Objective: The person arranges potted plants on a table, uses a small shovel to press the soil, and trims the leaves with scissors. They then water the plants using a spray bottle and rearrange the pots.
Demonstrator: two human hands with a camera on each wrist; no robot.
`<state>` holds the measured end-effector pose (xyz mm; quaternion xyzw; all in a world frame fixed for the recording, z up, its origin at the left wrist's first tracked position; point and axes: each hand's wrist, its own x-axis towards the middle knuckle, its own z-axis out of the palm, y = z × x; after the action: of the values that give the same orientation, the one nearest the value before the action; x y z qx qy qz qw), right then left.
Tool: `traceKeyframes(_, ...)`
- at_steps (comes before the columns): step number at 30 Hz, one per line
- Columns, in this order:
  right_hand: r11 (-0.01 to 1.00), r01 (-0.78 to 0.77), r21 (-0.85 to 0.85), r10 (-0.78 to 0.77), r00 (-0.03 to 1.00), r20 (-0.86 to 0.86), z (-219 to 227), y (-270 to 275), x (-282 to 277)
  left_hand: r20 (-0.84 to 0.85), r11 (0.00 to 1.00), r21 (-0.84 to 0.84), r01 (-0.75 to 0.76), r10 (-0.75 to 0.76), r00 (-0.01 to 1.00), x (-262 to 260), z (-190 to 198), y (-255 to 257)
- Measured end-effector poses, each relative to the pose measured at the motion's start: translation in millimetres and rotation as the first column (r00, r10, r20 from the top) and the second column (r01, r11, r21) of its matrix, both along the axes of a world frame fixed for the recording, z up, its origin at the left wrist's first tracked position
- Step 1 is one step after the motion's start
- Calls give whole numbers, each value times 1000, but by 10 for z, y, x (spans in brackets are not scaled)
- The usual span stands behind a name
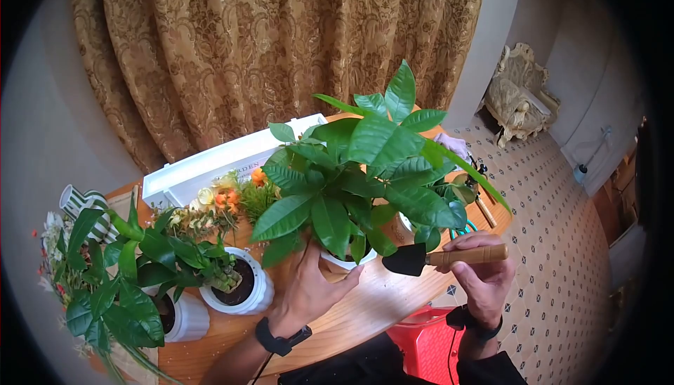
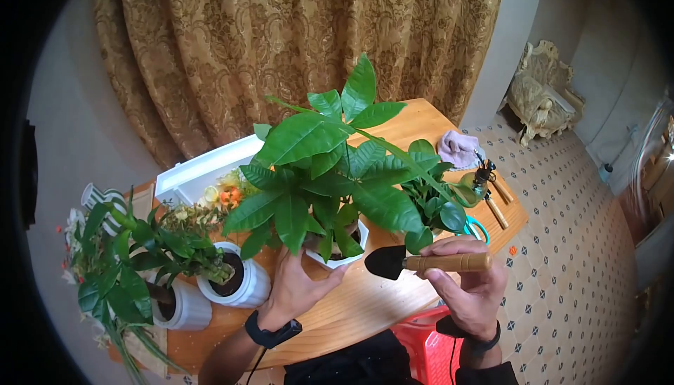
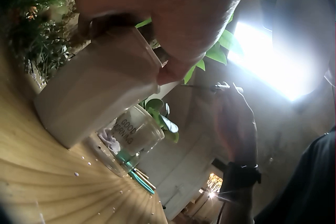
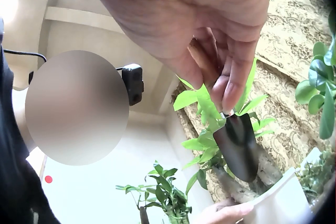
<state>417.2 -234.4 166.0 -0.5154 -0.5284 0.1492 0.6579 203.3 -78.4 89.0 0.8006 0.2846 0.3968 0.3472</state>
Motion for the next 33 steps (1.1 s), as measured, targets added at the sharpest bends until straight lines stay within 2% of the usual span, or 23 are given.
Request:
traceKeyframes(2,999,31,11,-31,999,-24,-3,31,-43,-1,1000,12,-21,21,1000,12,-21,-30)
traceKeyframes(4,998,62,20,-61,997,-47,2,84,-78,-35,994,-100,-38,35,999,20,9,-94)
traceKeyframes(6,991,72,112,-97,966,239,5,177,-85,-50,995,-74,-61,58,997,28,45,-131)
traceKeyframes(8,988,104,114,-132,952,276,23,247,-126,-64,995,-47,-83,80,995,34,44,-142)
traceKeyframes(10,990,97,104,-135,863,486,50,308,-137,-60,996,14,-85,86,995,31,11,-145)
traceKeyframes(13,992,79,102,-123,815,566,79,403,-196,30,994,62,-87,85,996,34,-2,-134)
traceKeyframes(15,992,77,97,-121,777,618,111,440,-224,15,996,41,-85,85,996,11,-17,-162)
traceKeyframes(22,996,72,60,-94,729,678,115,511,-247,29,996,38,-86,85,996,-2,-18,-166)
traceKeyframes(33,997,55,46,-71,763,643,88,542,-287,27,997,10,-79,79,997,-4,-68,-177)
